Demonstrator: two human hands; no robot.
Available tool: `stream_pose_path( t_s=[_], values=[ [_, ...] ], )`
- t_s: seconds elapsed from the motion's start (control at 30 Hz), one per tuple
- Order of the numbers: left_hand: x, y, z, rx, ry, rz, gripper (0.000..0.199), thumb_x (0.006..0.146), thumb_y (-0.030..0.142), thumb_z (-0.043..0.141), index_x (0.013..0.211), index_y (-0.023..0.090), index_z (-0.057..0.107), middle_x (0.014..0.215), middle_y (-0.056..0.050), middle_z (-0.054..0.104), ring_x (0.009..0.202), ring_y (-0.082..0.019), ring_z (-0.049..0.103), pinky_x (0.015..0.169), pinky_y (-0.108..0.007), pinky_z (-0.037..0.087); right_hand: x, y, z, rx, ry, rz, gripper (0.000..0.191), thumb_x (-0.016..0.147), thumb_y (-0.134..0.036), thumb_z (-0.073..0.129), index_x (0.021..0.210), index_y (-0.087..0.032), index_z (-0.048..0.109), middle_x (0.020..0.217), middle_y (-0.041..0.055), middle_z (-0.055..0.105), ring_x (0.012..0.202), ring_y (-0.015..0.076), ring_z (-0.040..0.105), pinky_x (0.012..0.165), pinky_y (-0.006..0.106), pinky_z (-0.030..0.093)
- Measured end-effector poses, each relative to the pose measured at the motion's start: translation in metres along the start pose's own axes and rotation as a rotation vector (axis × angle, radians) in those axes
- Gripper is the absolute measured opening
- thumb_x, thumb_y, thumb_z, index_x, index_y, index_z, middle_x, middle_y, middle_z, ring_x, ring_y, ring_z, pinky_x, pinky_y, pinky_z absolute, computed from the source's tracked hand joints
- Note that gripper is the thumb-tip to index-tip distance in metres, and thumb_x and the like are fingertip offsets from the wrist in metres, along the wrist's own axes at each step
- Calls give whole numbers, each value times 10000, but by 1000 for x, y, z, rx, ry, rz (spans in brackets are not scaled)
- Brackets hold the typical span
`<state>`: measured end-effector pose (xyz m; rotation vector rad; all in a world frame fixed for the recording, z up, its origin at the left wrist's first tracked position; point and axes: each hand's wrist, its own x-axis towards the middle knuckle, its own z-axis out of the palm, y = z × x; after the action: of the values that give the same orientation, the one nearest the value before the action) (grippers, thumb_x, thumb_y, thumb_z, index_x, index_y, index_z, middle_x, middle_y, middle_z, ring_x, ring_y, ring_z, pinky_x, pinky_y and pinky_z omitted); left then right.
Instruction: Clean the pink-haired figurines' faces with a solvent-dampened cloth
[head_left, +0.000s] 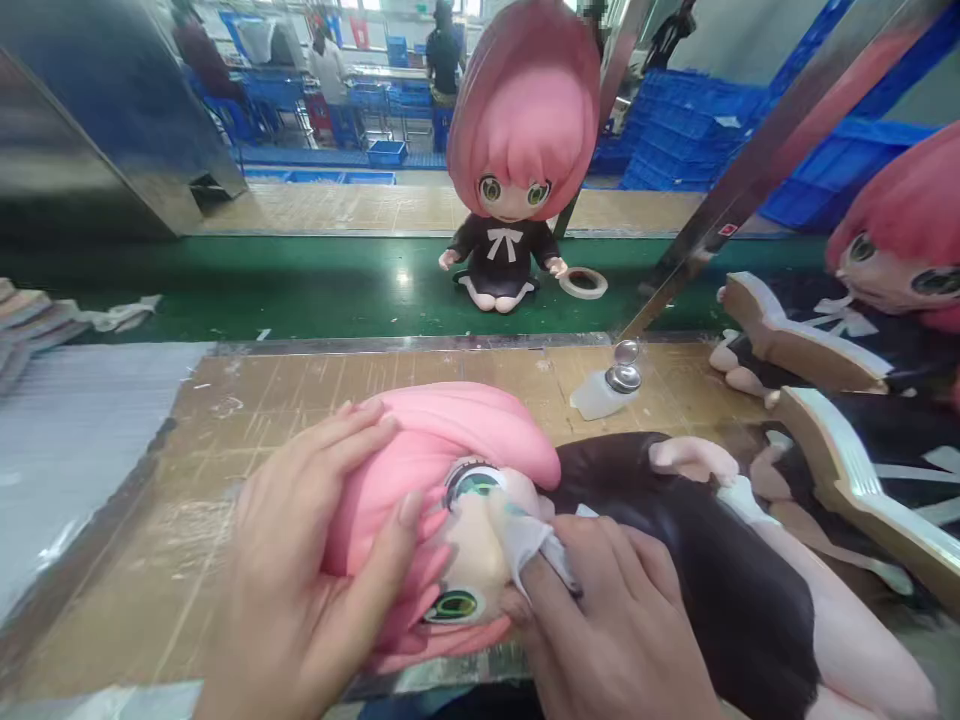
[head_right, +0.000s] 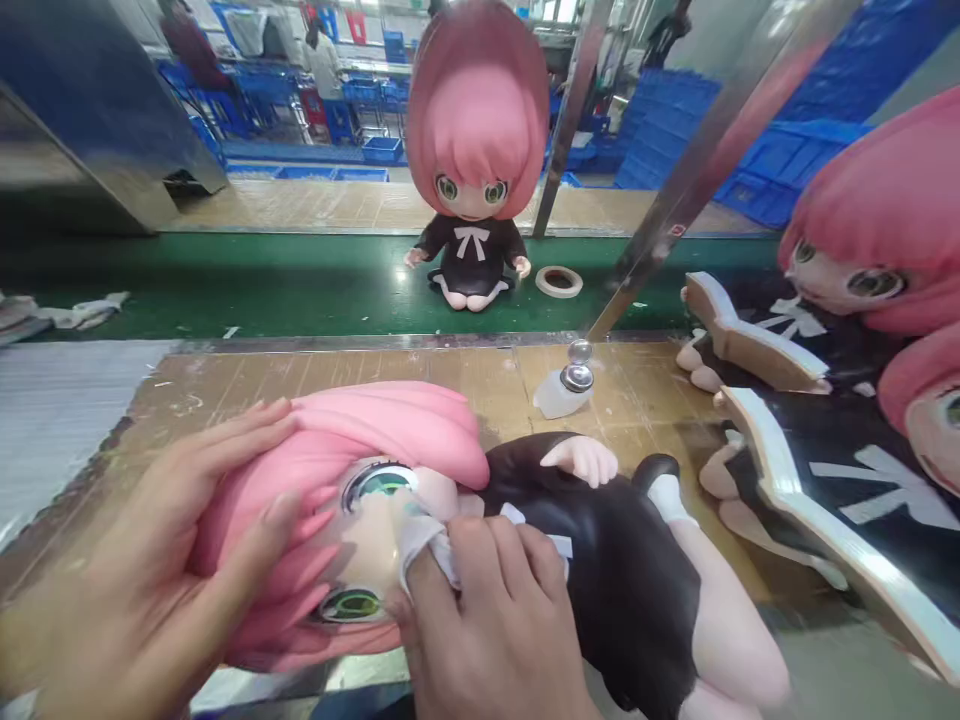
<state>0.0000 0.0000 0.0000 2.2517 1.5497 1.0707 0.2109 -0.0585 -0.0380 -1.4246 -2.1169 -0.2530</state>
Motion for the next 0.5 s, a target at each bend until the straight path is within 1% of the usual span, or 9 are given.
stream_pose_path(
  t_s=[0.1,0.2,0.27,0.37,0.4,0.43,0.5],
  values=[
    [-2,2,1,19,22,26,423,940,391,566,1361,372,535,1396,-38,605,1314,-345,539,1065,-580,385,7,-9,9,41,66,10,210,1023,-258,413,911,-195,579,919,88,566,825,241,467,790,389,311],
    [-3,3,1,13,31,20,426,940,385,568,1364,371,534,1399,-43,602,1319,-355,532,1072,-594,377,12,-11,13,64,129,17,202,1018,-252,418,910,-190,577,930,98,581,823,242,463,795,396,307],
    [-3,2,1,-2,33,5,410,940,392,570,1349,375,545,1396,-44,602,1314,-366,534,1069,-611,380,11,-6,10,47,112,15,206,1023,-255,416,918,-188,581,918,94,576,817,238,459,796,394,305],
    [-3,3,1,-3,32,-4,389,933,417,575,1320,377,560,1375,-49,609,1292,-387,541,1043,-630,397,6,2,3,13,0,-11,202,1030,-262,418,979,-184,596,929,84,565,833,229,465,798,378,304],
    [-3,3,1,4,34,-1,386,931,419,575,1314,373,561,1366,-51,613,1284,-390,544,1033,-629,402,5,3,2,16,-16,-14,207,1033,-266,413,993,-183,599,931,82,561,832,226,463,794,374,302],
    [-3,3,1,13,34,2,387,931,413,575,1315,368,559,1363,-51,614,1282,-388,545,1031,-625,403,6,3,3,31,-4,-8,214,1035,-268,407,983,-185,598,927,80,559,825,223,458,790,373,299],
    [-3,3,2,32,35,12,402,932,400,573,1331,357,551,1374,-45,610,1292,-379,540,1049,-610,395,9,-1,9,78,61,14,236,1038,-270,389,945,-189,590,919,81,558,816,223,452,791,377,296]
  ],
)
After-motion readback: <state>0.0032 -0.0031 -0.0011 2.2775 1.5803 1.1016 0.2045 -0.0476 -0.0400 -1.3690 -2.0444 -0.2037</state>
